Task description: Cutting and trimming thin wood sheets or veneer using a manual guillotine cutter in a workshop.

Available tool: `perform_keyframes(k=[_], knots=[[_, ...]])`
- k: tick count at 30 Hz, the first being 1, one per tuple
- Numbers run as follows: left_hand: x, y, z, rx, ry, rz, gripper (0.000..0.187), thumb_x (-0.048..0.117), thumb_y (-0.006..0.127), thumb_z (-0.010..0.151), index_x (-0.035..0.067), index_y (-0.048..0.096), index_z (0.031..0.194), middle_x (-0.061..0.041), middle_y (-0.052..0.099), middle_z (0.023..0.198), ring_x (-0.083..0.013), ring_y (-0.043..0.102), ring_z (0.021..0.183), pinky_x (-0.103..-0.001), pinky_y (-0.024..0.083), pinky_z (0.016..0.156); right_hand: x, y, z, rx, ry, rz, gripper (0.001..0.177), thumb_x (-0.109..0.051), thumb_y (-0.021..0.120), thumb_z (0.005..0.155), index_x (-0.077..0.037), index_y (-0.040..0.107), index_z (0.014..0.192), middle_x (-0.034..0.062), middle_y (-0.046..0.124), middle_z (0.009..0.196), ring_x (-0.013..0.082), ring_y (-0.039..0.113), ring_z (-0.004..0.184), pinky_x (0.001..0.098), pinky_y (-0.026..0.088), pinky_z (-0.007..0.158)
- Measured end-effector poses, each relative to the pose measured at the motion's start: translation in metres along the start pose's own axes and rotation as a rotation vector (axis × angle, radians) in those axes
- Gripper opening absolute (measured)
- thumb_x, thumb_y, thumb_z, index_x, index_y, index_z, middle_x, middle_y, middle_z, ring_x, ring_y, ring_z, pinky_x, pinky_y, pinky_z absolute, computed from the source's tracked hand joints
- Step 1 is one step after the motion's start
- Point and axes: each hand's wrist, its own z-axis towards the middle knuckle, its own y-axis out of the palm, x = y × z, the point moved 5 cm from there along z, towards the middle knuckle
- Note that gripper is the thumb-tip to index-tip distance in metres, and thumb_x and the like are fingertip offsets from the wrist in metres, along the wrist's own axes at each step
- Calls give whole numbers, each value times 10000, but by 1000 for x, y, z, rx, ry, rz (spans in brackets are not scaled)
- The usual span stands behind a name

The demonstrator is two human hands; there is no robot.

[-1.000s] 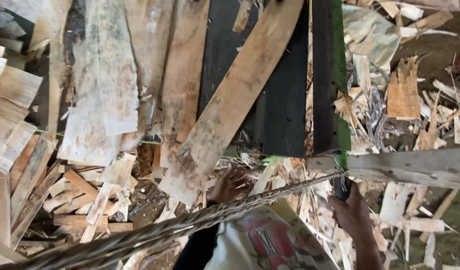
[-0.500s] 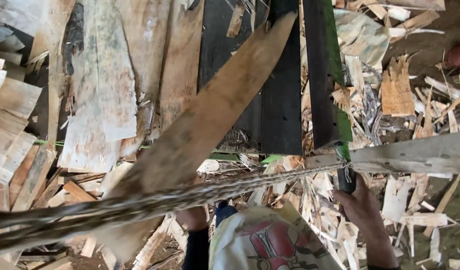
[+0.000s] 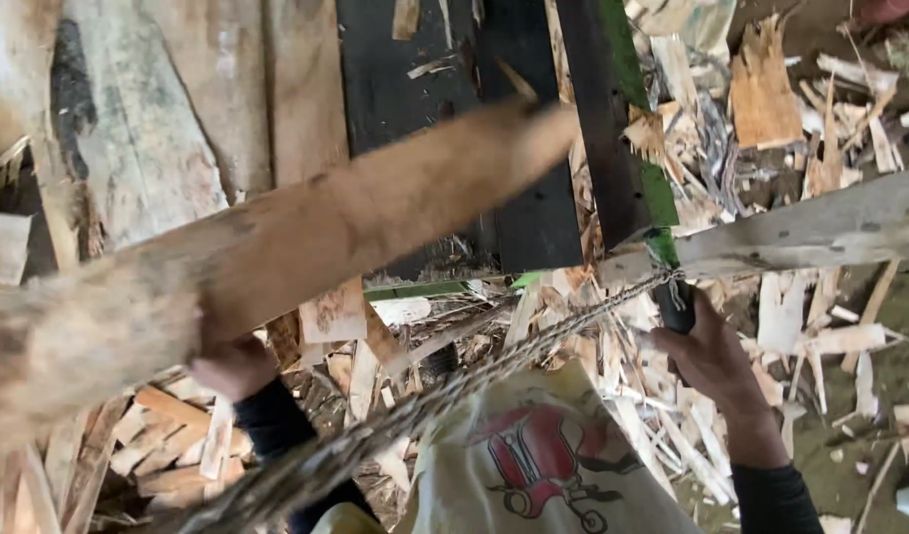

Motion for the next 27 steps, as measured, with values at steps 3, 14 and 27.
perform_keyframes(k=[3,14,27], knots=[[13,0,34,-129,191,256,329,138,558,1055,-2,706,1313,-147,757,1285,-253,780,1137,-390,670,977,5,-3,0,41,-6,-23,550,-127,698,836,-53,538,1356,124,573,840,192,571,613,376,471,484],[-99,2,113,-230,588,954,214,-2,617,1067,19,754,1230,-122,769,1190,-201,763,980,-333,670,749,82,29,39,56,167,-344,614,-177,723,878,-57,401,1387,202,679,897,259,662,593,421,590,495],[-191,-20,171,35,-324,-36,225,93,760,970,-43,737,1147,-93,773,1059,-197,739,878,-344,626,700,74,-21,17,174,185,-330,461,-250,727,893,-38,583,1277,141,617,647,190,554,491,405,494,445]])
